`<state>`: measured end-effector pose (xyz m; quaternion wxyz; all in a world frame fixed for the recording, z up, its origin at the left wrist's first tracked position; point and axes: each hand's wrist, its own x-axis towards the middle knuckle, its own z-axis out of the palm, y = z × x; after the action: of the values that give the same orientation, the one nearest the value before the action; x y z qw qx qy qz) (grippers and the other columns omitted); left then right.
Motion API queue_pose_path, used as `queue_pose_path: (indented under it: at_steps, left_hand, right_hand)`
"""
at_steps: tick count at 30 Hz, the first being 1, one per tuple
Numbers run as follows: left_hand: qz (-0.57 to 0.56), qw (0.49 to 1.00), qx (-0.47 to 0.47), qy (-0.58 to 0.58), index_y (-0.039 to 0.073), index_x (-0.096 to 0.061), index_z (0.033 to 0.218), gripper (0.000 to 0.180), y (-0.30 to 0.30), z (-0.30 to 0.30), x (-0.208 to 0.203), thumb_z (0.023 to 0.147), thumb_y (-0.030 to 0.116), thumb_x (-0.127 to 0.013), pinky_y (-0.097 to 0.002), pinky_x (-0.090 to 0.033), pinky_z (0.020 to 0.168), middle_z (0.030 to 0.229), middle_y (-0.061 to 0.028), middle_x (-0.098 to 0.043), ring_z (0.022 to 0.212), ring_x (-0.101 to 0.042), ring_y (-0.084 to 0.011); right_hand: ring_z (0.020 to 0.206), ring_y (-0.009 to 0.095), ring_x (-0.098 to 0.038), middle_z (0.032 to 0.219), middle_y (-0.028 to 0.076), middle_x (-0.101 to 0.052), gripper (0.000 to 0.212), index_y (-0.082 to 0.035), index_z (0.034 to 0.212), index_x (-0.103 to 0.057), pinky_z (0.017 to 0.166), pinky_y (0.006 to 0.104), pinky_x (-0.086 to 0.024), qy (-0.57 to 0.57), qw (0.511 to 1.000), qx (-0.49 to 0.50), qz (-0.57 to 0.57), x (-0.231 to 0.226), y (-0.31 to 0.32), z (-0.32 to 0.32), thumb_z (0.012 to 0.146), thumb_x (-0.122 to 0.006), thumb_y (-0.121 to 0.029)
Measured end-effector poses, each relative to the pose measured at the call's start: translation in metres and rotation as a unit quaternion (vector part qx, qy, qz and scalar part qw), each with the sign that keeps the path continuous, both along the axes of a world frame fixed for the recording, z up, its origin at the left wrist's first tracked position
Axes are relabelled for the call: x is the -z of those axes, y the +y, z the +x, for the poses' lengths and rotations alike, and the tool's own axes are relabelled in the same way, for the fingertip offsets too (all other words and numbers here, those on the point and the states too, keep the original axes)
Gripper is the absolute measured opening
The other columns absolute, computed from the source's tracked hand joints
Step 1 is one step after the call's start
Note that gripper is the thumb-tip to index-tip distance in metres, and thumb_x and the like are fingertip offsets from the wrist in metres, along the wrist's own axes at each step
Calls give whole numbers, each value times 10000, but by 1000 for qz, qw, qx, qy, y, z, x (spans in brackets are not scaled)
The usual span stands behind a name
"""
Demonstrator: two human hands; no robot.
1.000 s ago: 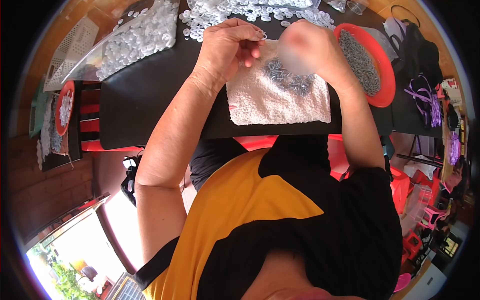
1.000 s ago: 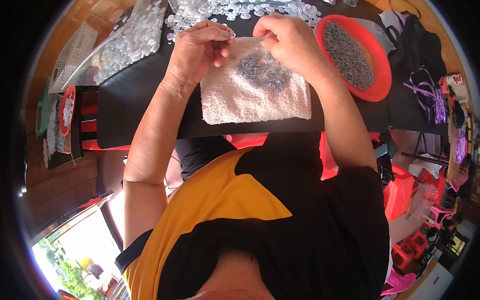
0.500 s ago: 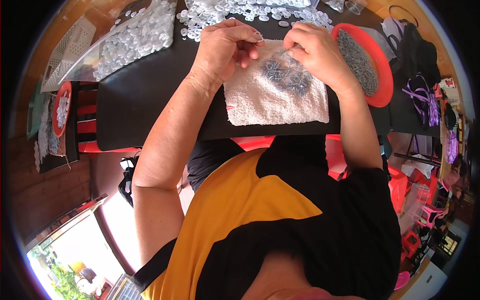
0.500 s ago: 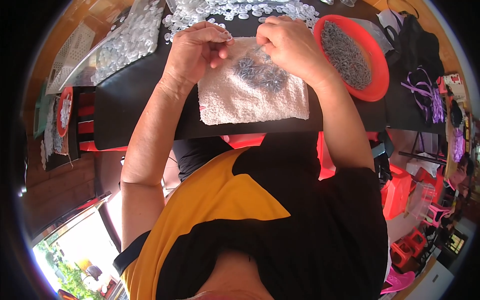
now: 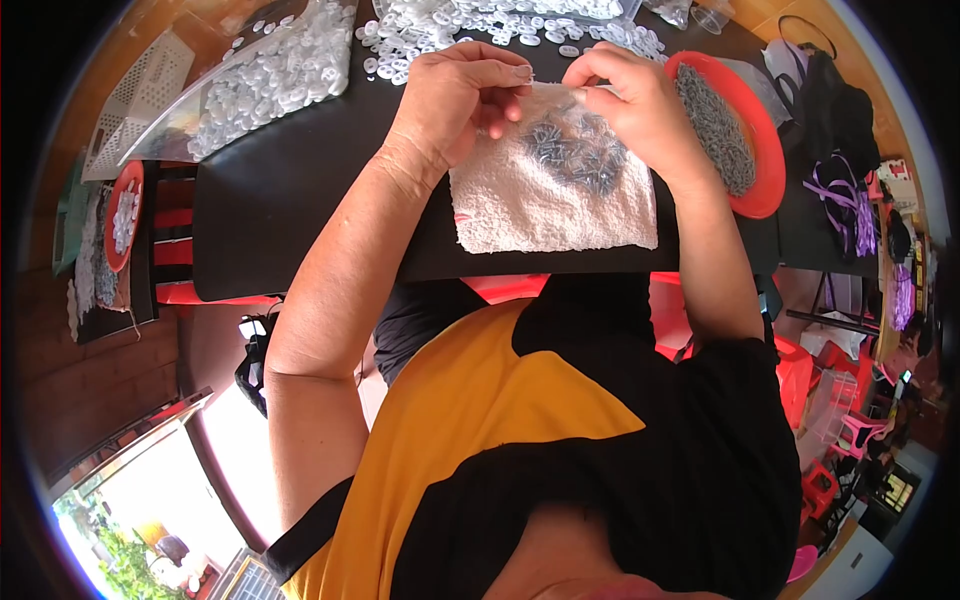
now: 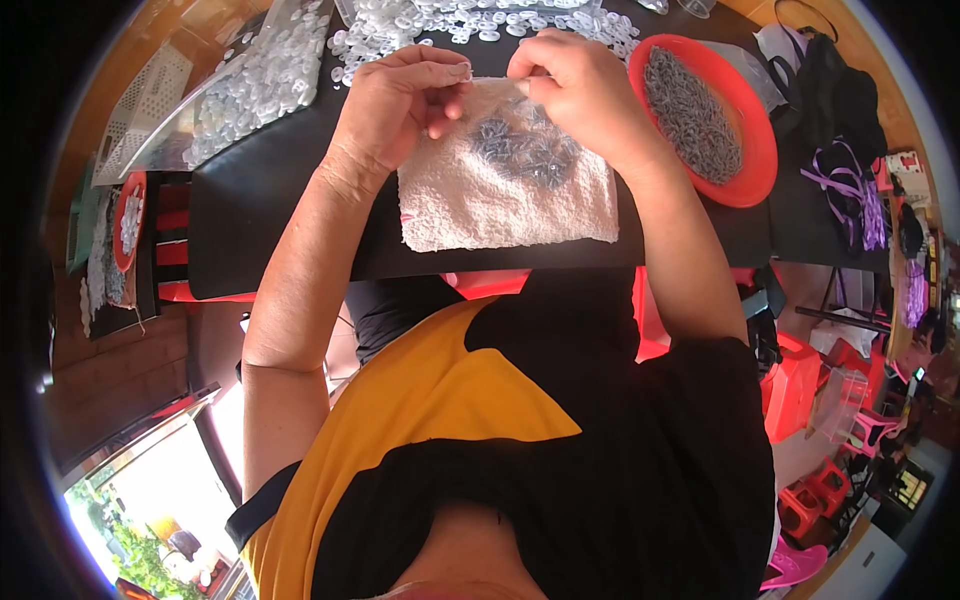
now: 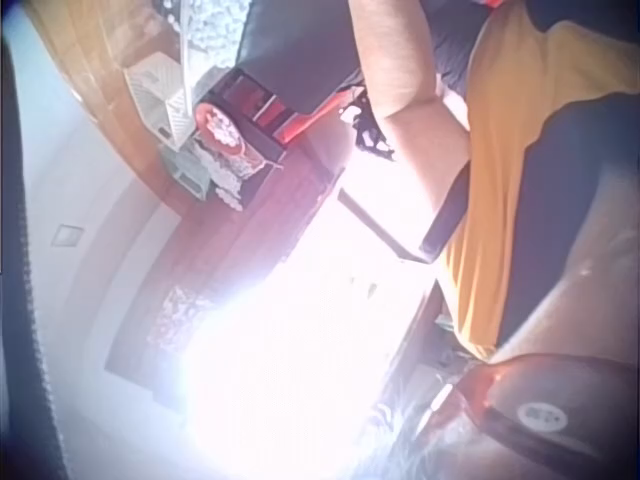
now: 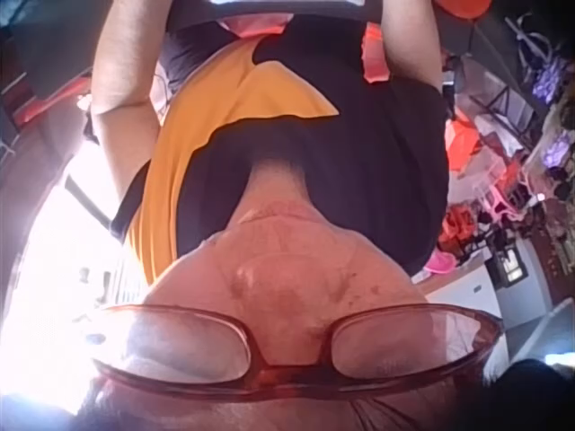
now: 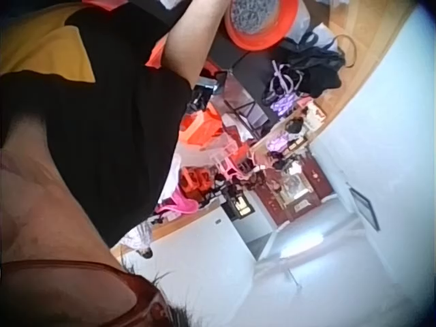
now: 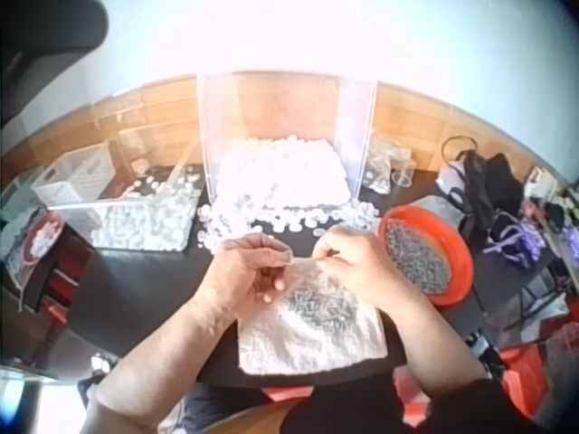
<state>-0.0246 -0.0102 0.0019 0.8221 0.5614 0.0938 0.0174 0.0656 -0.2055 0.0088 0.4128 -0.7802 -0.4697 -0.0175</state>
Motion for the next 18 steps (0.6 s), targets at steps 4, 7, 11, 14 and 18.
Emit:
queue_pose_path:
  at_steps: [4, 7, 11, 14, 18]
  left_hand:
    - [2, 1000, -14, 7, -52, -636, 958, 137, 0, 0, 0, 861, 46, -643, -240, -425, 460, 802, -108, -654, 601, -594, -142]
    - [8, 1000, -14, 6, -52, -634, 964, 142, 0, 1, 2, 869, 52, -642, -241, -428, 461, 802, -109, -655, 604, -598, -143]
    - [9, 1000, -12, 6, -54, -632, 969, 147, 0, 1, 2, 872, 56, -643, -241, -430, 462, 804, -109, -655, 607, -599, -143]
    - [5, 1000, -6, 8, -56, -630, 975, 152, 0, 1, 2, 872, 55, -643, -242, -430, 461, 806, -110, -655, 608, -600, -142]
    - [10, 1000, -11, 8, -62, -630, 980, 160, 1, 0, 1, 871, 54, -644, -244, -430, 461, 801, -107, -650, 608, -598, -143]
  right_hand:
    - [803, 241, -618, 780, 26, -601, 89, -101, 811, -671, 712, 362, -476, -155, 985, -6, -73, 2, 3, -4, 760, -615, -55]
    - [893, 222, -607, 820, 11, -590, 71, -128, 790, -671, 808, 388, -450, -193, 976, -21, -102, 13, 7, 0, 766, -622, -82]
    - [938, 213, -591, 854, 2, -582, 65, -139, 801, -672, 861, 405, -417, -171, 978, -17, -119, 15, 6, 0, 770, -628, -102]
    - [929, 214, -593, 856, -1, -583, 74, -138, 814, -663, 848, 404, -424, -175, 978, -6, -113, 15, 6, 0, 770, -626, -92]
    - [936, 216, -590, 862, 0, -582, 82, -135, 825, -645, 853, 402, -419, -185, 977, -12, -101, 12, 7, -4, 769, -626, -79]
